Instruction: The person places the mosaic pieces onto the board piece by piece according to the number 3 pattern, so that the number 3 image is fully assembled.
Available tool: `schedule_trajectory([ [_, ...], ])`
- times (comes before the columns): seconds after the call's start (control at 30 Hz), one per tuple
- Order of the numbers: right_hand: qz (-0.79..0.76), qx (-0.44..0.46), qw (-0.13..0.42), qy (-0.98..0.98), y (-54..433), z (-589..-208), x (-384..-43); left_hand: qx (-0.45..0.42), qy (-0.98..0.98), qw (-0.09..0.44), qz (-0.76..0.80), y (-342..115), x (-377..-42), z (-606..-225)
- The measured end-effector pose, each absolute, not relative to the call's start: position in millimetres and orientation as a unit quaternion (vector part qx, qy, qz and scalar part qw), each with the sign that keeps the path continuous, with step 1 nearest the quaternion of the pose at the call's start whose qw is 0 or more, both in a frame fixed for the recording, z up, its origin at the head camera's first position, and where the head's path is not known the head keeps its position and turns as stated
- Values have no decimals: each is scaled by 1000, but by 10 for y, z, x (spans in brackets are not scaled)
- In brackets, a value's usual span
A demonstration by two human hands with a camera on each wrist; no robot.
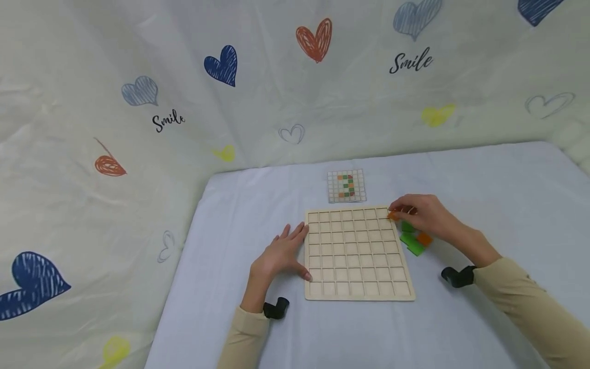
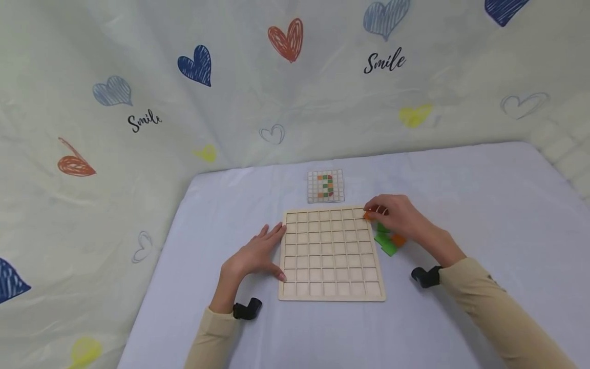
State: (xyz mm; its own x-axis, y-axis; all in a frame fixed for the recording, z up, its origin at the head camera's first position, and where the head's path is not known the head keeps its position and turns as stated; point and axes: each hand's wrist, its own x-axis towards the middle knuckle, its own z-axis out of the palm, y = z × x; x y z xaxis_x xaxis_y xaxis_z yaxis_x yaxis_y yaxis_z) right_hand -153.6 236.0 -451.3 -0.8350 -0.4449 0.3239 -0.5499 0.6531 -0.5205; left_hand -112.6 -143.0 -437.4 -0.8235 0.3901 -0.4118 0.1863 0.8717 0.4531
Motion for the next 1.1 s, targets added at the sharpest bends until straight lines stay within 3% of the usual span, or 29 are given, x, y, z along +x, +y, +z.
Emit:
schedule_trajectory([
  [0.5,363,205,-52,-908,2111,-4432,-1500,157,931,257,205,-1463,-1120,-4370],
  [1.1,374,234,-63,-895,1902,-4476,-1549,150,937,252,187,-1418,-1155,-4379],
])
